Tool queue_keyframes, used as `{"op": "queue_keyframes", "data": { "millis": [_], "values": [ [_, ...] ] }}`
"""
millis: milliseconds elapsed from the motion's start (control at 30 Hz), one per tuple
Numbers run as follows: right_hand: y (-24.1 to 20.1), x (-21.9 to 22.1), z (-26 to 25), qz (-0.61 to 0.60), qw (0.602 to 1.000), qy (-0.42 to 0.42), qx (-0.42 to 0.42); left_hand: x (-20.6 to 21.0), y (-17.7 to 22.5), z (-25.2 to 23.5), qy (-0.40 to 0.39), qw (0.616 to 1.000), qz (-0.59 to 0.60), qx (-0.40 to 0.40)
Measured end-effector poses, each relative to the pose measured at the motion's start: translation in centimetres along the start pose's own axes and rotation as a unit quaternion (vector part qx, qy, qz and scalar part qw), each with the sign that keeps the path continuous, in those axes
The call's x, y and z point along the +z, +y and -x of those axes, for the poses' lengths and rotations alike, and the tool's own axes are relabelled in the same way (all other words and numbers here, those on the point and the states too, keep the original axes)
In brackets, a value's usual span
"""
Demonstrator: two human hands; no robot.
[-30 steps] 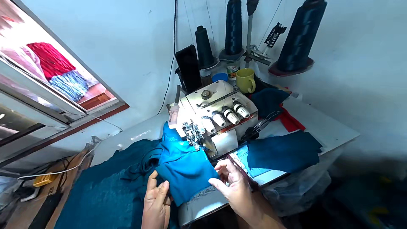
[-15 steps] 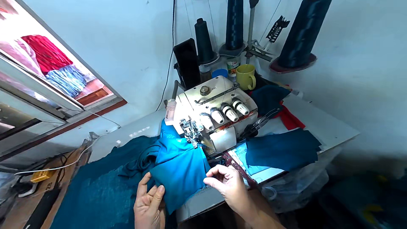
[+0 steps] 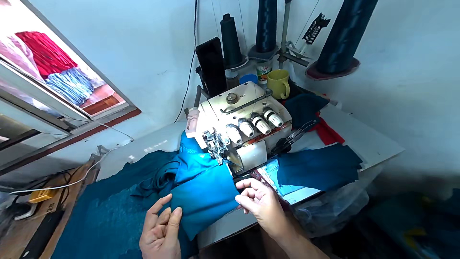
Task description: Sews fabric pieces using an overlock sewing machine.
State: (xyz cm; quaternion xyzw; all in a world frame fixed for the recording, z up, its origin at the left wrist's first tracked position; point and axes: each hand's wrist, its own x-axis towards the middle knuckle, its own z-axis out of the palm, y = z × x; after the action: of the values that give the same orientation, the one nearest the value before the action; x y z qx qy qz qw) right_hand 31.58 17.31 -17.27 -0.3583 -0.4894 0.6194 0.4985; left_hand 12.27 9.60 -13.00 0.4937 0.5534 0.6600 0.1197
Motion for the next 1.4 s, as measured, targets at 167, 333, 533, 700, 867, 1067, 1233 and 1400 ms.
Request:
{"op": "queue_keyframes", "data": {
  "millis": [167, 333, 533, 700, 867, 1067, 1233, 1400],
  "values": [
    [1.4, 0.1, 0.7, 0.044, 0.998, -0.002, -0.044, 3.8, -0.7, 1.8, -0.084, 0.927, -0.32, 0.178],
    [1.2, 1.3, 0.5, 0.056, 0.994, 0.043, -0.078, 6.6, -2.8, 0.9, -0.094, 0.934, -0.314, 0.141],
    [-0.2, 2.8, -3.6, 0.133, 0.983, 0.107, -0.072, 6.1, -2.8, -3.5, -0.151, 0.947, -0.277, 0.068],
    [-0.2, 3.4, -5.0, 0.118, 0.985, 0.115, -0.05, 5.5, -3.3, -6.1, -0.198, 0.954, -0.223, 0.036],
    [-0.1, 3.6, -5.5, 0.099, 0.987, 0.12, -0.04, 5.3, -3.9, -6.9, -0.21, 0.96, -0.185, 0.009],
    [0.5, 3.4, -5.6, 0.083, 0.989, 0.12, -0.037, 6.2, -4.2, -9.4, -0.18, 0.952, -0.245, -0.034],
    [1.7, 2.8, -3.7, 0.006, 0.996, 0.076, -0.04, 5.3, -3.9, -9.7, -0.13, 0.941, -0.302, -0.075],
    [2.5, 2.4, -1.4, 0.007, 0.999, 0.024, -0.046, 2.4, -4.5, -7.6, -0.125, 0.938, -0.31, -0.091]
  ]
}}
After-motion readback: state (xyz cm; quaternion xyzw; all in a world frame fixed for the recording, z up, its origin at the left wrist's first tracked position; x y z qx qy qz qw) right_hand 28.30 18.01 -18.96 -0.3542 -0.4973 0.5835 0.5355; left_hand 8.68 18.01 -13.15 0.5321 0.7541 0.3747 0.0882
